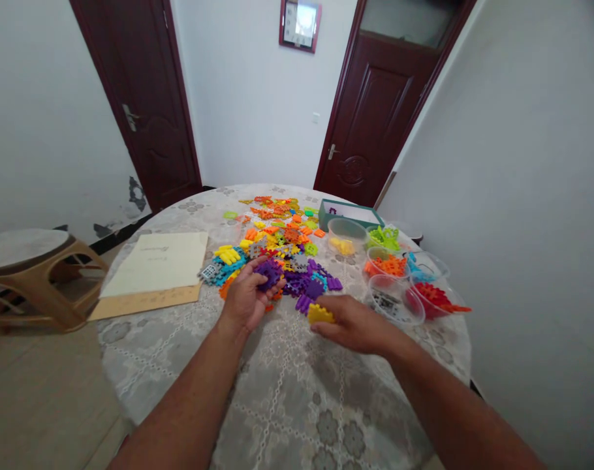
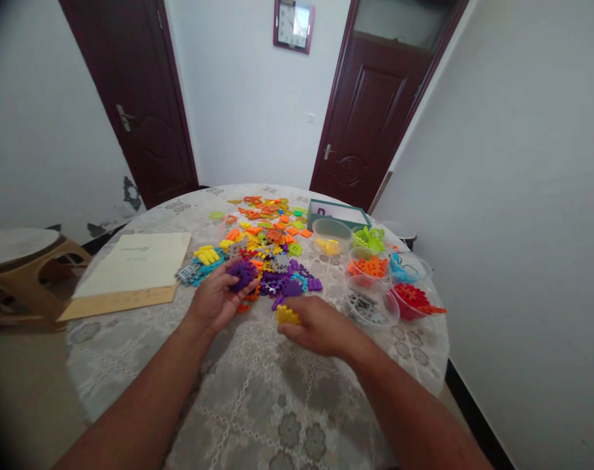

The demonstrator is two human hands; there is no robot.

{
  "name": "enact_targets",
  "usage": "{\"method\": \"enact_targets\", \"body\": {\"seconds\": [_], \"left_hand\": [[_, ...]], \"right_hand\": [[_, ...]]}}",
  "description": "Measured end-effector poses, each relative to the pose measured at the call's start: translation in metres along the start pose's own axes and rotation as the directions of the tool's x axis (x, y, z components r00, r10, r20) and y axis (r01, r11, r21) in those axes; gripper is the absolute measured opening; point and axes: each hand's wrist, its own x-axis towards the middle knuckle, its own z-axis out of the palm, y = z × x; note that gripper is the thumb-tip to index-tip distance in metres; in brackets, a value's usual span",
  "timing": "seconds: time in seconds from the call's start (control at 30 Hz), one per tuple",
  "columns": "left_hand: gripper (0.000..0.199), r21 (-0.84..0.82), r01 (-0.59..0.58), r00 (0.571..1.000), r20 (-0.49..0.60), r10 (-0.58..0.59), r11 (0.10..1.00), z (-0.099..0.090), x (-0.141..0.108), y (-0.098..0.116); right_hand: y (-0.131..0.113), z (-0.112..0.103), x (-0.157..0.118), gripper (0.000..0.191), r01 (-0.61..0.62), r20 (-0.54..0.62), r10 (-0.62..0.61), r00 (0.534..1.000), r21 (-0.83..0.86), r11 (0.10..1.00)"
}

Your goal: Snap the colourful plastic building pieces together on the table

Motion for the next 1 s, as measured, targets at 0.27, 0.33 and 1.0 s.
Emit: {"method": "enact_targets", "body": {"seconds": [0.27, 0.33, 1.0], "left_hand": [[0.064, 0.077, 0.052, 0.998, 0.032, -0.055, 0.996, 0.001, -0.001, -0.004], [0.063, 0.081, 0.053, 0.998, 0.031, -0.056, 0.995, 0.000, 0.000, -0.004], [0.057, 0.093, 0.081, 0.995, 0.048, -0.086, 0.992, 0.001, -0.003, -0.007]], "right_hand": [[0.109, -0.120, 0.086, 0.024, -0.533, -0.352, 0.516, 0.781, 0.056, 0.844], [0.138, -0.129, 0.107, 0.023, -0.601, -0.351, 0.605, 0.715, 0.133, 0.788], [0.149, -0.123, 0.122, 0.015, -0.467, -0.394, 0.695, 0.601, 0.532, 0.706]]}}
